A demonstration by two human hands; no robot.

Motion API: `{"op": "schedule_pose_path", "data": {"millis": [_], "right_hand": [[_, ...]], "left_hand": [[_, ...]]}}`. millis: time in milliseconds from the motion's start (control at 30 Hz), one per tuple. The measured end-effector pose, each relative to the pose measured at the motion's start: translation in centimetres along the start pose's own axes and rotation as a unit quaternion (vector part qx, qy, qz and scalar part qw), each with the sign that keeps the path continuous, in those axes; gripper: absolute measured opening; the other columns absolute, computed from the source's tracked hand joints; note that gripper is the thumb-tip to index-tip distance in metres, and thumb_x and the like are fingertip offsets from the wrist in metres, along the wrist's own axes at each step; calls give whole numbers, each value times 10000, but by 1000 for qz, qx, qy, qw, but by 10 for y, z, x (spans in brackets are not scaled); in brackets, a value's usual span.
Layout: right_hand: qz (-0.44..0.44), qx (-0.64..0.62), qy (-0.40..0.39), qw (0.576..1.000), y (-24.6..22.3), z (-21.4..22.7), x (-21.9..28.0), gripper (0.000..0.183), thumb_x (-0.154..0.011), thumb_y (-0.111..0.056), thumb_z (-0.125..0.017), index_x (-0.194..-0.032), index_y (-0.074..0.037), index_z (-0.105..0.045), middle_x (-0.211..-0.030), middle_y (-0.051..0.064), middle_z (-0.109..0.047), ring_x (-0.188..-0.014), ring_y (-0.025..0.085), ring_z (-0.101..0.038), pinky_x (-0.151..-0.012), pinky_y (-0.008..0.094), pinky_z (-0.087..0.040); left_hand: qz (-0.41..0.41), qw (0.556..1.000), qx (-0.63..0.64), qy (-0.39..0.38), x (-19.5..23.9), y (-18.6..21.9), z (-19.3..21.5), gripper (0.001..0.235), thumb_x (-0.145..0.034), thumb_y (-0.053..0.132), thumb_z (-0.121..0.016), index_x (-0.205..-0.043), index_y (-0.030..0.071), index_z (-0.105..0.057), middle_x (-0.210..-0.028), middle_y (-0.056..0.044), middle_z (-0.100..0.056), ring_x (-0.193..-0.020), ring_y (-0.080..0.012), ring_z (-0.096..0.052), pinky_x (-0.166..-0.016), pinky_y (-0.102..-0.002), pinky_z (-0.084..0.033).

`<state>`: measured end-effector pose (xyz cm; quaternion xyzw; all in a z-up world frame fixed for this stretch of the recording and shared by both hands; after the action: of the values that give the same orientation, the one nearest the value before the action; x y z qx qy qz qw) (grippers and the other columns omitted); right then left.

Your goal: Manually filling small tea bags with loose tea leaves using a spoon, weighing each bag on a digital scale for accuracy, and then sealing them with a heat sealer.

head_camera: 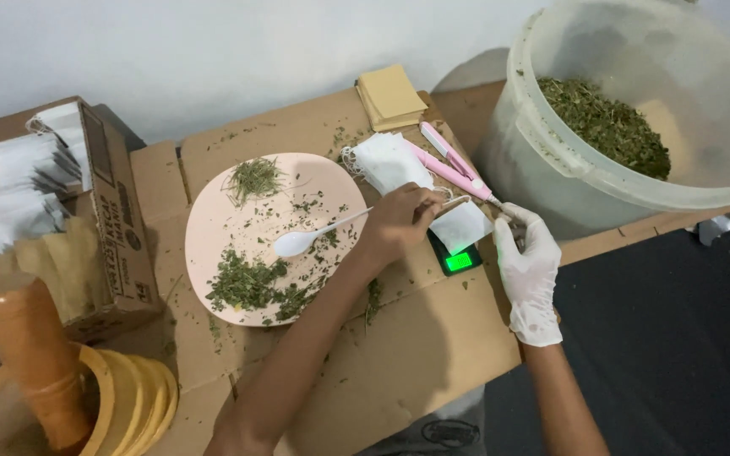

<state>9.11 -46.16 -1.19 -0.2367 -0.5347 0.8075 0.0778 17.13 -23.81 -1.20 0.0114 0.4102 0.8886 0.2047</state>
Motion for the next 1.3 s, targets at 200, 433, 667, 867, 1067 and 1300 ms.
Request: {"op": "schedule_pose_path", "data": {"millis": [200, 433, 667, 867, 1067, 1300], "right_hand": [[-16, 9, -3, 1000, 11, -1, -1, 244, -1087, -163, -726, -1314, -85, -773, -1128, 108, -785, -904, 149, -707, -827, 326, -547], [-17, 12, -10, 1000, 7, 0, 0, 242, -1093, -163, -723, -1306, -58, -768, -1108, 137, -779, -895, 157, -700, -785, 324, -533], [-11, 9, -9, 1000, 13, -1, -2, 229, -1083, -169, -731, -1288, -81, -782, -1089, 99, -782, -885, 124, -690, -770, 309, -537], [-14, 13, -14, 1000, 8, -1, 0, 223, -1087, -165, -719, -1282, -74, -779, -1068, 102, -771, -884, 129, -676, -764, 321, -534], [-10, 17, -15, 1000, 10, -2, -1, 219, -1097, -175, -716, -1280, -74, -779, -1064, 101, -764, -890, 133, -670, -769, 331, -533], [-12, 29, -20, 999, 5, -2, 1, 225, -1109, -201, -710, -1293, -91, -779, -1070, 102, -761, -906, 146, -672, -788, 347, -529]], "left_hand": [[0, 1000, -13, 23, 1, -4, 0, 174, -1075, 298, -678, -1180, 186, -760, -1034, -50, -744, -1007, -232, -794, -889, -348, -634], [-40, 996, 17, 76, 2, -2, 1, 113, -1032, 196, -745, -1122, 128, -745, -936, -88, -711, -923, -260, -787, -832, -373, -644], [-86, 991, 2, 106, 1, -7, -3, 78, -1009, 196, -776, -1076, 171, -745, -873, -37, -703, -853, -207, -778, -773, -312, -647], [-108, 986, 8, 127, 2, -4, 1, 66, -1001, 179, -786, -1019, 193, -724, -811, -8, -662, -782, -165, -731, -724, -275, -620], [-115, 985, 2, 128, 1, -3, 1, 57, -1000, 191, -781, -987, 195, -726, -790, 3, -666, -766, -164, -728, -697, -285, -622], [-121, 984, 5, 129, 1, -3, 1, 76, -998, 175, -776, -988, 213, -711, -773, 1, -655, -750, -166, -726, -699, -275, -621]]}}
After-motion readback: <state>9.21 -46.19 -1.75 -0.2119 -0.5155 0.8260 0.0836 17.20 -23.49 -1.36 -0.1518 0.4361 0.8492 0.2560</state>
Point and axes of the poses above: each hand's wrist, its own x-axis away from the middle knuckle, its own z-axis out of the back of the hand, y = z × x, the point moved 8 cm from there along -x, towards the middle knuckle
